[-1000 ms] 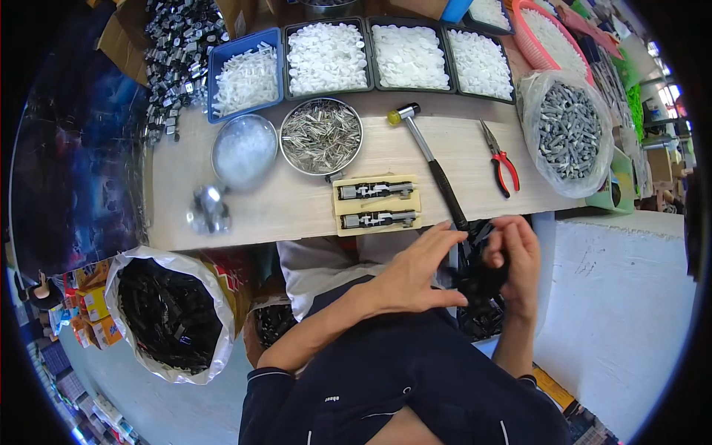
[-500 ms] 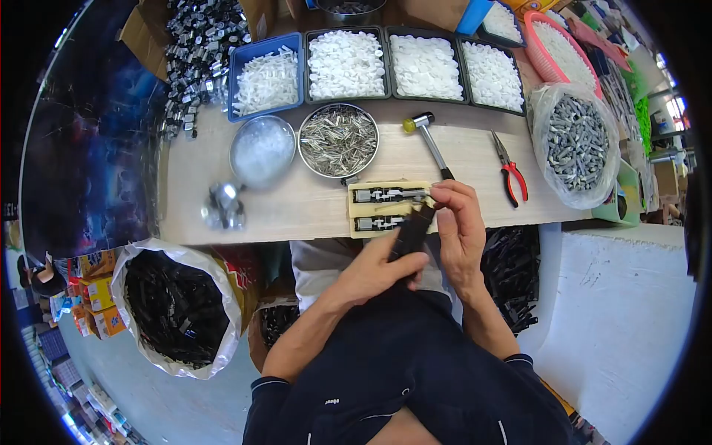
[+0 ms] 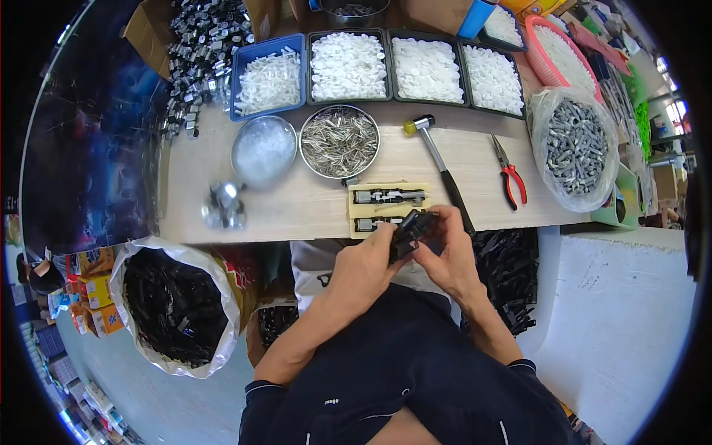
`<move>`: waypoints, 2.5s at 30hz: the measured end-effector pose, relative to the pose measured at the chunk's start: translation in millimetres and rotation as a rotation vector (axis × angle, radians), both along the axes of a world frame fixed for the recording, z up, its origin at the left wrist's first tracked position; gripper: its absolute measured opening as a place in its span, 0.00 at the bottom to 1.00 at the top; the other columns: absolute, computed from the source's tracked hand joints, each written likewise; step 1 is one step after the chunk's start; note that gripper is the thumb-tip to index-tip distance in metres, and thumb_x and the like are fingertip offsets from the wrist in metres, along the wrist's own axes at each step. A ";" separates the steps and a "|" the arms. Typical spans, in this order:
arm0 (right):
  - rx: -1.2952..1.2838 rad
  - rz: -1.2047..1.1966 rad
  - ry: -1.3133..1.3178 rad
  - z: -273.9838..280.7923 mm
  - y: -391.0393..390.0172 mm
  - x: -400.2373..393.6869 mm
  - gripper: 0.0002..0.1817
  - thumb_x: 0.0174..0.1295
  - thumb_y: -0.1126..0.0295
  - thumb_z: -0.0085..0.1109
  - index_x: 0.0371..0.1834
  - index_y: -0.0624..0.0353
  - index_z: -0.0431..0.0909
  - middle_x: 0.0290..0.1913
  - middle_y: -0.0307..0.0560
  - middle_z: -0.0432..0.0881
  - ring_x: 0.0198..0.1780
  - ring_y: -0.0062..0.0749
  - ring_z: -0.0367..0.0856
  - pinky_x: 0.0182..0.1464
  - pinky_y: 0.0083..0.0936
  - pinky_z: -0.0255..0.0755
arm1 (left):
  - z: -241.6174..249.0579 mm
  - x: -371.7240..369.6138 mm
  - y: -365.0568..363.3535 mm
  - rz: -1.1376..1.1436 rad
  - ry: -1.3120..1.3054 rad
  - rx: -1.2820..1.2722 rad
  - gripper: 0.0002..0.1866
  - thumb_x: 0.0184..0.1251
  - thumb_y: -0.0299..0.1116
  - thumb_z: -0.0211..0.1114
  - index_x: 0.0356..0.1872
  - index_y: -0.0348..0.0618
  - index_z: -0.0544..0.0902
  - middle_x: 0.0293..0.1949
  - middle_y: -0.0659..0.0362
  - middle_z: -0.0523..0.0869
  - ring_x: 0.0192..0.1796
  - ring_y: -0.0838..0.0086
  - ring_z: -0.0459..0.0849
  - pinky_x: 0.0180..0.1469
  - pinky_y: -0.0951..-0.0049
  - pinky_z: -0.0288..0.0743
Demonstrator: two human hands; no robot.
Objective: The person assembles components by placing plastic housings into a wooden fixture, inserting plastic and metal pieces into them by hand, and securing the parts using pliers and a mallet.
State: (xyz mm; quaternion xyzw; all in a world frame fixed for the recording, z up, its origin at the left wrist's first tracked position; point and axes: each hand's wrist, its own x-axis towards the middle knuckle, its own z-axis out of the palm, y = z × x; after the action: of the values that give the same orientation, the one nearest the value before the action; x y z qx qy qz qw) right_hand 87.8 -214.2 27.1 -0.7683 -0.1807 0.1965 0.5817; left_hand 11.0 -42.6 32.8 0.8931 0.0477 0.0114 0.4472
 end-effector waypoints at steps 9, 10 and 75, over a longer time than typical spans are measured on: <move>0.264 0.005 0.293 -14.5 14.1 -18.0 0.22 0.67 0.73 0.72 0.59 0.64 0.71 0.51 0.45 0.83 0.55 0.26 0.81 0.62 0.28 0.76 | -7.5 -10.0 -8.7 0.102 -0.142 0.149 0.25 0.59 0.22 0.71 0.57 0.35 0.72 0.43 0.44 0.82 0.42 0.45 0.87 0.39 0.51 0.82; 0.246 0.014 0.280 -13.6 14.9 -17.6 0.23 0.66 0.74 0.71 0.59 0.64 0.70 0.52 0.44 0.82 0.56 0.26 0.81 0.62 0.28 0.76 | -7.0 -10.3 -9.6 0.097 -0.143 0.135 0.26 0.59 0.21 0.71 0.58 0.35 0.71 0.44 0.43 0.81 0.43 0.45 0.86 0.40 0.50 0.82; 0.641 -0.152 0.449 -10.4 33.9 -25.3 0.09 0.71 0.82 0.61 0.50 0.62 0.75 0.57 0.47 0.84 0.60 0.30 0.82 0.69 0.31 0.72 | -25.1 -16.0 4.0 0.372 -0.111 -1.040 0.04 0.78 0.23 0.62 0.47 0.37 0.77 0.49 0.54 0.85 0.50 0.73 0.86 0.56 0.69 0.81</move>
State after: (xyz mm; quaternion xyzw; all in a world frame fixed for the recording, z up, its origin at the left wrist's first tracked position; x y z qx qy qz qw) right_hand 62.5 -180.3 16.7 -0.4970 -0.0436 0.2497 0.8299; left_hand -5.0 -38.6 7.7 0.5293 0.1802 0.1120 0.8215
